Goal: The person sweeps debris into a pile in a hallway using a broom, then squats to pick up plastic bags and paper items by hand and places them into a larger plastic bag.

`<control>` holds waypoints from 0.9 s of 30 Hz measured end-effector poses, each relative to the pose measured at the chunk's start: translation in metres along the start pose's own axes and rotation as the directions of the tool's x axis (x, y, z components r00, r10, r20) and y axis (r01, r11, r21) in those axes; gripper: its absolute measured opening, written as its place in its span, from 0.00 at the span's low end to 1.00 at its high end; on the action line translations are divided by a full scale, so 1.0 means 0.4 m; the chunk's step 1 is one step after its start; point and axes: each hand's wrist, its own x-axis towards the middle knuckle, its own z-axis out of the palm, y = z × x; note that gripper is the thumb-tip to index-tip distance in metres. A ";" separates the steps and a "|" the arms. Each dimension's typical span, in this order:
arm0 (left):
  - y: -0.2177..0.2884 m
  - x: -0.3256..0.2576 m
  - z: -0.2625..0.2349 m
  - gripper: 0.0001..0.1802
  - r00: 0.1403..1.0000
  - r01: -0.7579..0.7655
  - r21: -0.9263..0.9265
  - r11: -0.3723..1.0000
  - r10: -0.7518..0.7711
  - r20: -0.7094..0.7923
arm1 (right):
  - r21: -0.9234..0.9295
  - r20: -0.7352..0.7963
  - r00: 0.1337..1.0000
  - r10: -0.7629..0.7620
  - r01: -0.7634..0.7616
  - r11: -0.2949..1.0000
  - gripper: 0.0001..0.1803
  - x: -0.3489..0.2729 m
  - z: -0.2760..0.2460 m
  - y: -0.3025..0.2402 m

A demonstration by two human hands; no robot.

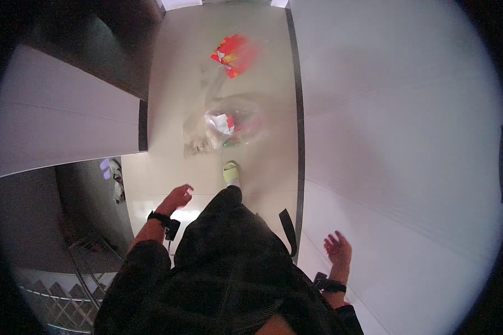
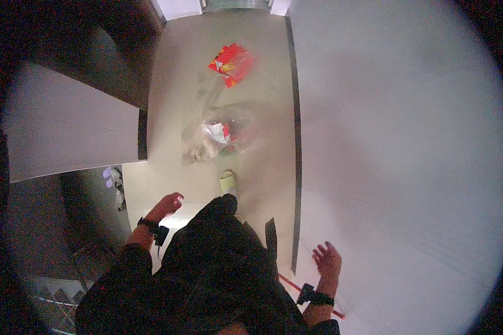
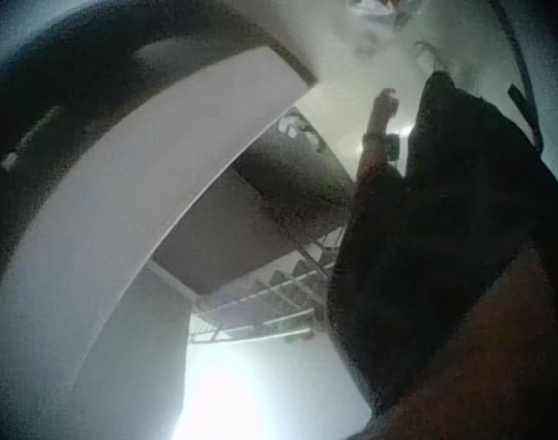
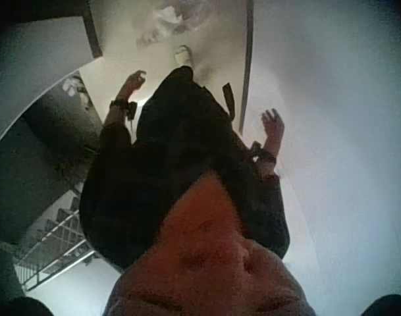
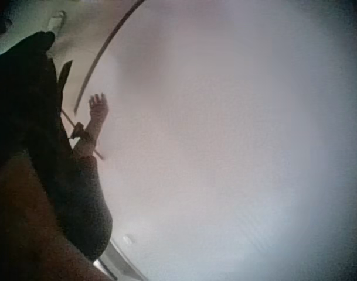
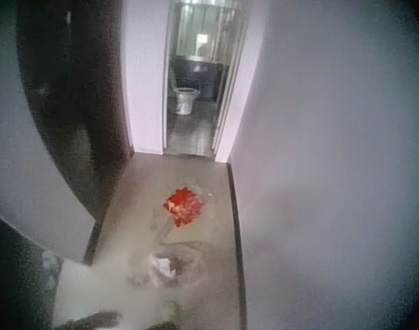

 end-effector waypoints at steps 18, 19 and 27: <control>-0.032 0.434 -0.028 0.12 0.964 0.165 -0.165 0.973 -0.194 -0.181 | -0.619 0.632 0.767 0.114 0.411 0.670 0.23 0.504 1.155 -0.319; -0.052 0.451 -0.009 0.12 0.965 0.177 -0.138 0.974 -0.200 -0.173 | -0.660 0.616 0.775 0.143 0.408 0.631 0.23 0.568 1.204 -0.291; -0.149 0.623 0.083 0.14 0.889 0.431 -0.182 0.884 -0.450 -0.081 | -0.879 0.466 0.850 0.247 0.414 0.235 0.25 1.122 1.426 -0.092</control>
